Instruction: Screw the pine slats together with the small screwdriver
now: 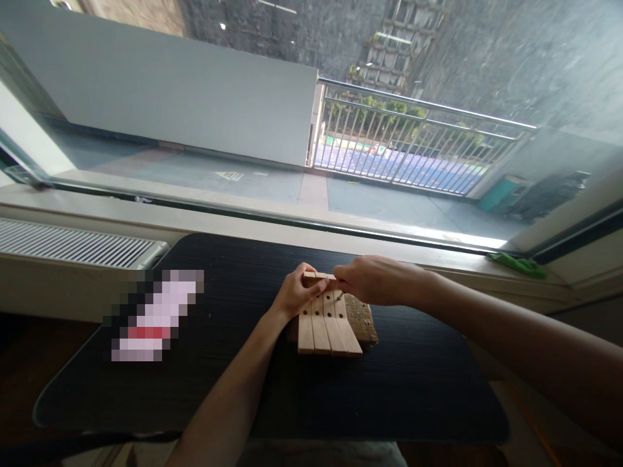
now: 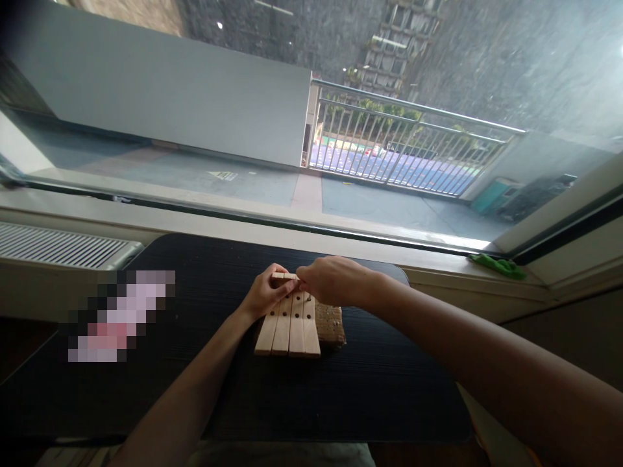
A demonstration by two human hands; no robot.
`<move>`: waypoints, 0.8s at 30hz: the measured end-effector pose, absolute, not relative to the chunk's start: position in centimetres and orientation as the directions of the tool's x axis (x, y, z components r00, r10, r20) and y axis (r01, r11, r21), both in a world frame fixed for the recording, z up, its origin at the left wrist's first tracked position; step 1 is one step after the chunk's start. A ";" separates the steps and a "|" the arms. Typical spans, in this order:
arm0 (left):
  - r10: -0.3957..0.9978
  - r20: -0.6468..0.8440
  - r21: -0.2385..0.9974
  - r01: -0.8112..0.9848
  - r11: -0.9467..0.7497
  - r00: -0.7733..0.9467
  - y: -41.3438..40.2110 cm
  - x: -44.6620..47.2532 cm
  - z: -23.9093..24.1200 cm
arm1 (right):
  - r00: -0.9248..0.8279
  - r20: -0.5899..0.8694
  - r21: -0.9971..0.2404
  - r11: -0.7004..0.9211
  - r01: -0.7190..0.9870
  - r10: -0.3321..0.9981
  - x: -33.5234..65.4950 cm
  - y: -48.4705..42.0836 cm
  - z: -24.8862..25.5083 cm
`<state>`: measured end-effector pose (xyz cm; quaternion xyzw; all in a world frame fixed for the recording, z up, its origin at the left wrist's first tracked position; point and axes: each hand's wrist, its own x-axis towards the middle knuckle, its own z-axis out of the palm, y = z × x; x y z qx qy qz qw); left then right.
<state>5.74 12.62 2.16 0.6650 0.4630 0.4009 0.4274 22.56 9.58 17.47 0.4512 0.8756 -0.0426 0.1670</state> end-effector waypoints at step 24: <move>0.957 0.156 0.940 0.260 -0.220 0.246 12.5 5.7 2.5 | -0.437 -0.286 0.178 0.496 0.850 0.852 22.5 9.2 17.5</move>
